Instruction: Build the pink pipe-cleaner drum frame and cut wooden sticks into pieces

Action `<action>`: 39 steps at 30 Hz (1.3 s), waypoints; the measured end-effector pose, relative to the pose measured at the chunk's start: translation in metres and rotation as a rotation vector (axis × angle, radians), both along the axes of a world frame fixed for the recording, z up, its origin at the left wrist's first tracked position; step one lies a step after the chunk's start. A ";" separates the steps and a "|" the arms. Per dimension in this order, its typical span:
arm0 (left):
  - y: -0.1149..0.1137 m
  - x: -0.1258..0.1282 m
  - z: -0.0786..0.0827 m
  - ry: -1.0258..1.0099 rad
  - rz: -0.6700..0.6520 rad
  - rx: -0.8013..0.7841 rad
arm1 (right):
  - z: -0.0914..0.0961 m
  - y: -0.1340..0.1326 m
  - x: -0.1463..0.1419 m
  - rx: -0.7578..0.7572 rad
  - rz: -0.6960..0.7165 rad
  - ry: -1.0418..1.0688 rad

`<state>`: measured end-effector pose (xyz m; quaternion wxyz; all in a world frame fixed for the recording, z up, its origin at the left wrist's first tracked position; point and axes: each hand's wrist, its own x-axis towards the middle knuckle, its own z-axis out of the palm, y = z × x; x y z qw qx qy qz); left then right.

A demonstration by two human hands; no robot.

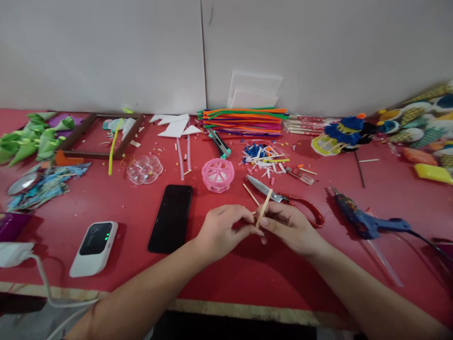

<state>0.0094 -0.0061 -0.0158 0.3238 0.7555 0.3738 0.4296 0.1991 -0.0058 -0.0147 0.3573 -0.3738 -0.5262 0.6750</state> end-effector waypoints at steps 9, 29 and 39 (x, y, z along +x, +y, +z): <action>0.012 0.002 0.011 -0.286 -0.166 -0.951 | 0.003 0.003 -0.001 0.082 -0.054 -0.128; 0.013 0.002 0.010 -0.386 -0.101 -0.956 | -0.004 -0.002 -0.001 1.055 -0.215 -0.538; 0.017 -0.002 0.009 -0.281 -0.203 -0.975 | -0.003 -0.009 -0.001 0.888 -0.139 -0.486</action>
